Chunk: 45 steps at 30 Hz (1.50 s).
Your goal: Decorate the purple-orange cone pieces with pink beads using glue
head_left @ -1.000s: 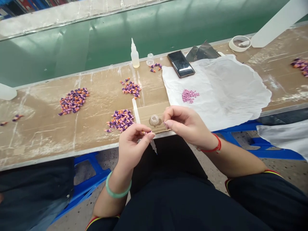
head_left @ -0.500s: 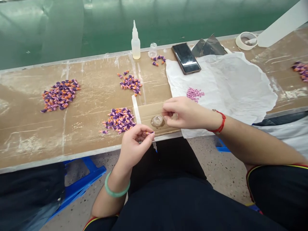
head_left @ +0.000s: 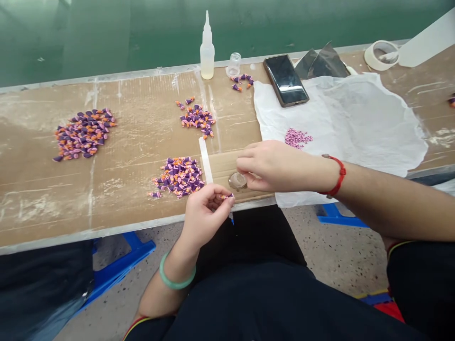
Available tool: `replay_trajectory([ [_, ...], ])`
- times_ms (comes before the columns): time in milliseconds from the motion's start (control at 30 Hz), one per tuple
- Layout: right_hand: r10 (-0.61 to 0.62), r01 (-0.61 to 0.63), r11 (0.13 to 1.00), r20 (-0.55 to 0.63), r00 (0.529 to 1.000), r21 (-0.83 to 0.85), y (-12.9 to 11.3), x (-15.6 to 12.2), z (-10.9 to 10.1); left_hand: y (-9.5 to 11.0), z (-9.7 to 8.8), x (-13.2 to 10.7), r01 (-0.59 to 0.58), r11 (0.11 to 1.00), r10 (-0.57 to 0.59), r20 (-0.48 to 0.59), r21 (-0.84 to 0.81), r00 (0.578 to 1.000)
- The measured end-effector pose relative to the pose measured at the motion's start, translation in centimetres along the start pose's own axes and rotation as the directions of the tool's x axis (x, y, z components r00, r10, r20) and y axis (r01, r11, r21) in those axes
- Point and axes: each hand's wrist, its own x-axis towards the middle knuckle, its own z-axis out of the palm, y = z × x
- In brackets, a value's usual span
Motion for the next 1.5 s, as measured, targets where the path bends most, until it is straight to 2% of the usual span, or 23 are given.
replay_trajectory([
  [233,0.001,0.0,1.0,0.05,0.999,-0.024,-0.3,0.4,-0.4,-0.1,0.0,-0.1,-0.007,1.0,0.007,-0.013,-0.019,1.0],
  [333,0.002,-0.002,1.0,0.022,1.0,0.005,-0.1,0.2,-0.5,-0.1,-0.1,0.0,-0.005,0.997,0.003,-0.025,-0.078,1.0],
  [400,0.015,-0.013,0.998,-0.028,1.0,0.069,-0.1,-0.2,-0.6,0.0,-0.2,0.0,0.01,0.987,-0.015,-0.035,-0.16,0.999],
  [467,0.055,-0.031,0.972,-0.096,0.994,0.232,-0.3,-0.6,-0.7,0.2,-0.1,-0.2,0.024,0.964,-0.039,-0.048,-0.264,0.998],
  [533,0.137,-0.056,0.861,-0.125,0.983,0.505,-0.9,-1.1,-1.0,0.5,0.1,-0.5,0.016,0.929,-0.042,-0.063,-0.371,0.997],
  [633,0.256,-0.106,0.495,-0.029,0.966,0.862,-2.4,-1.6,-1.4,1.4,0.7,-1.1,-0.032,0.868,-0.002,-0.069,-0.495,0.998],
  [700,0.268,-0.114,0.304,0.03,0.963,0.946,-3.5,-1.9,-1.7,2.2,1.0,-1.6,-0.064,0.839,0.027,-0.075,-0.541,0.997],
  [767,0.265,-0.097,0.242,0.03,0.964,0.966,-4.4,-2.1,-1.9,2.8,1.3,-2.0,-0.092,0.826,0.048,-0.094,-0.557,0.994],
  [1000,0.285,-0.037,0.296,-0.051,0.957,0.954,-5.9,-2.8,-2.7,3.5,1.9,-3.2,-0.164,0.855,0.087,-0.175,-0.491,0.981],
  [1133,0.253,0.006,0.368,-0.106,0.962,0.93,-6.3,-3.1,-3.0,3.8,2.0,-3.9,-0.192,0.861,0.111,-0.195,-0.471,0.974],
  [1500,0.206,0.123,0.586,-0.294,0.933,0.801,-7.2,-3.6,-3.6,4.2,2.4,-4.5,-0.211,0.854,0.133,-0.193,-0.475,0.972],
])
